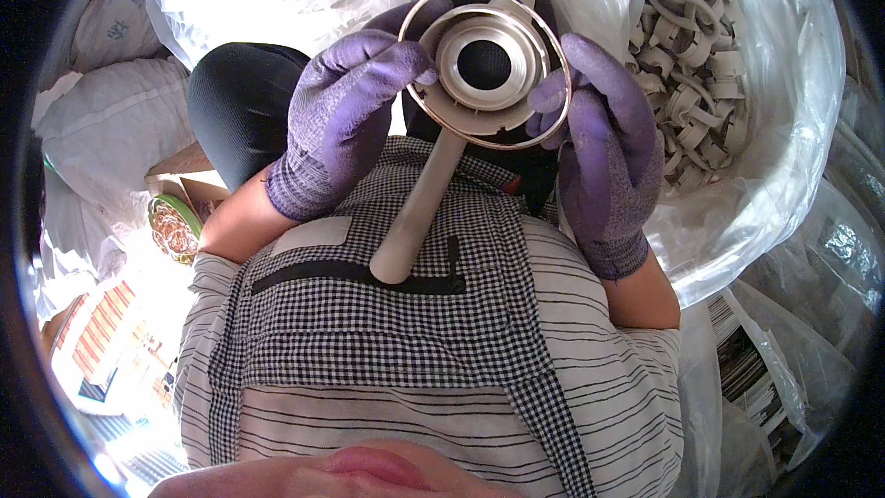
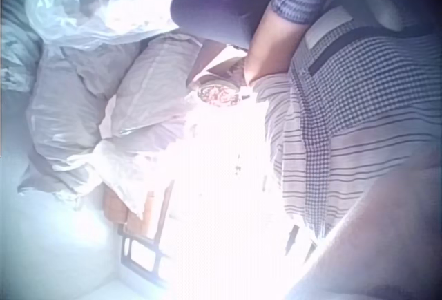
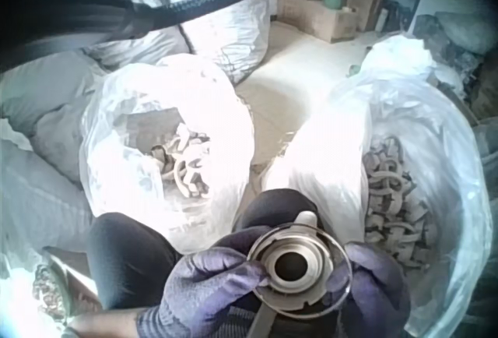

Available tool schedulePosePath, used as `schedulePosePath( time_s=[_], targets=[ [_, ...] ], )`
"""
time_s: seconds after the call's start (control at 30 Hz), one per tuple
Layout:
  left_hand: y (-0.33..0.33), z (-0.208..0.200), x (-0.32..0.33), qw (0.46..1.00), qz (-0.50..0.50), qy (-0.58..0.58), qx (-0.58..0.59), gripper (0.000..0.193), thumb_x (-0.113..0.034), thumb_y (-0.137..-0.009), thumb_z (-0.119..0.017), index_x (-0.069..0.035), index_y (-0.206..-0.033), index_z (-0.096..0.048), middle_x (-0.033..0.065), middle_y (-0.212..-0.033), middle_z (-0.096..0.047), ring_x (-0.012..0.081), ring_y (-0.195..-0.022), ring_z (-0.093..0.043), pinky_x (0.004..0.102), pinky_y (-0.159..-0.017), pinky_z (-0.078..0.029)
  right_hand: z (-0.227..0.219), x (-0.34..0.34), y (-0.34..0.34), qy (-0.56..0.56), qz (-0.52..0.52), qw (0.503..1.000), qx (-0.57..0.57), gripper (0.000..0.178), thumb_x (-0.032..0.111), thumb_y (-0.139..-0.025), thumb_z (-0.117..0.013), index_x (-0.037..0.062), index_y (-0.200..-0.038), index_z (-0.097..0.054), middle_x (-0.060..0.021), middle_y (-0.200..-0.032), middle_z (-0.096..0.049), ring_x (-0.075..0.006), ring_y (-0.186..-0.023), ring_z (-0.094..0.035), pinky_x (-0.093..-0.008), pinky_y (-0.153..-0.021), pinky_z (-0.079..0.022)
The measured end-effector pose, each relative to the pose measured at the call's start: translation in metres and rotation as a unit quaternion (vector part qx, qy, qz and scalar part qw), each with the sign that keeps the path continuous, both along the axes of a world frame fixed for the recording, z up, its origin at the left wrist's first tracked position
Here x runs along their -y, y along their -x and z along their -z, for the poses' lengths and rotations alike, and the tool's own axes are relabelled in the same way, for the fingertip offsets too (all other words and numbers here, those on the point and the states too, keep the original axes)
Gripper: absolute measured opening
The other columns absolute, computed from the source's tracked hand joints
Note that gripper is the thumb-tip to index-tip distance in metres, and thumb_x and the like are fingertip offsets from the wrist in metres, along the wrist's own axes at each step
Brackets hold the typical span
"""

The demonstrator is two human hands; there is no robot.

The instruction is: The person sits on the floor and repeatedly picks up white plastic components and copper wire rings. They insert the rings into the plastic parts and place the assembled units into a plastic bag. The person continues this repetitive assembly process throughout the clip.

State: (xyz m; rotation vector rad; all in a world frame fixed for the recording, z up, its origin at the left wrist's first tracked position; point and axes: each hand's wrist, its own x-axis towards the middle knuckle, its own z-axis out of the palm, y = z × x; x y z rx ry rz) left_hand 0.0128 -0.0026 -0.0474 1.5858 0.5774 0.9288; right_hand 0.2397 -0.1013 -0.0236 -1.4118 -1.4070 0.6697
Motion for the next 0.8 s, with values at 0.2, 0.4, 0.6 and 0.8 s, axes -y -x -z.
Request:
schedulePosePath(
  time_s=[0.2,0.4,0.6,0.8],
  targets=[
    [-0.002,-0.005,0.004,0.977,-0.007,0.203,0.06,0.017,-0.013,-0.097,-0.067,-0.001,-0.107,-0.076,0.0158,-0.13,-0.064,0.021,-0.119,-0.063,0.0343,-0.103,-0.051,0.007,-0.001,-0.005,-0.059,0.023,0.983,0.174,0.035,0.009,-0.104,-0.05,-0.0022,-0.136,-0.057,-0.0115,-0.11,-0.068,-0.0121,-0.087,-0.065,-0.022,-0.07,-0.053],
    [-0.001,-0.004,0.005,0.972,-0.001,0.222,0.071,0.018,-0.013,-0.098,-0.067,-0.001,-0.106,-0.076,0.0156,-0.131,-0.064,0.021,-0.117,-0.064,0.0344,-0.102,-0.051,0.005,0.0,-0.011,-0.046,-0.007,0.996,0.082,0.034,0.007,-0.101,-0.054,-0.0025,-0.133,-0.059,-0.0137,-0.114,-0.071,-0.0147,-0.092,-0.067,-0.0284,-0.08,-0.054],
    [-0.002,-0.009,0.005,0.981,0.0,0.19,0.046,0.017,-0.013,-0.097,-0.067,-0.001,-0.106,-0.076,0.0155,-0.132,-0.063,0.021,-0.117,-0.064,0.0347,-0.103,-0.051,-0.018,-0.015,-0.018,-0.006,-0.043,0.999,0.008,0.033,-0.006,-0.091,-0.059,-0.0034,-0.123,-0.066,-0.0161,-0.113,-0.072,-0.0228,-0.099,-0.069,-0.0327,-0.089,-0.054],
    [-0.002,-0.008,0.005,0.972,-0.004,0.226,0.058,0.018,-0.014,-0.098,-0.066,-0.001,-0.105,-0.076,0.0141,-0.127,-0.066,0.0204,-0.117,-0.064,0.0344,-0.102,-0.051,-0.025,-0.024,-0.016,-0.063,-0.021,0.986,0.156,0.029,-0.009,-0.087,-0.062,-0.0053,-0.114,-0.07,-0.0177,-0.114,-0.071,-0.027,-0.1,-0.071,-0.0343,-0.089,-0.056]
  ],
)
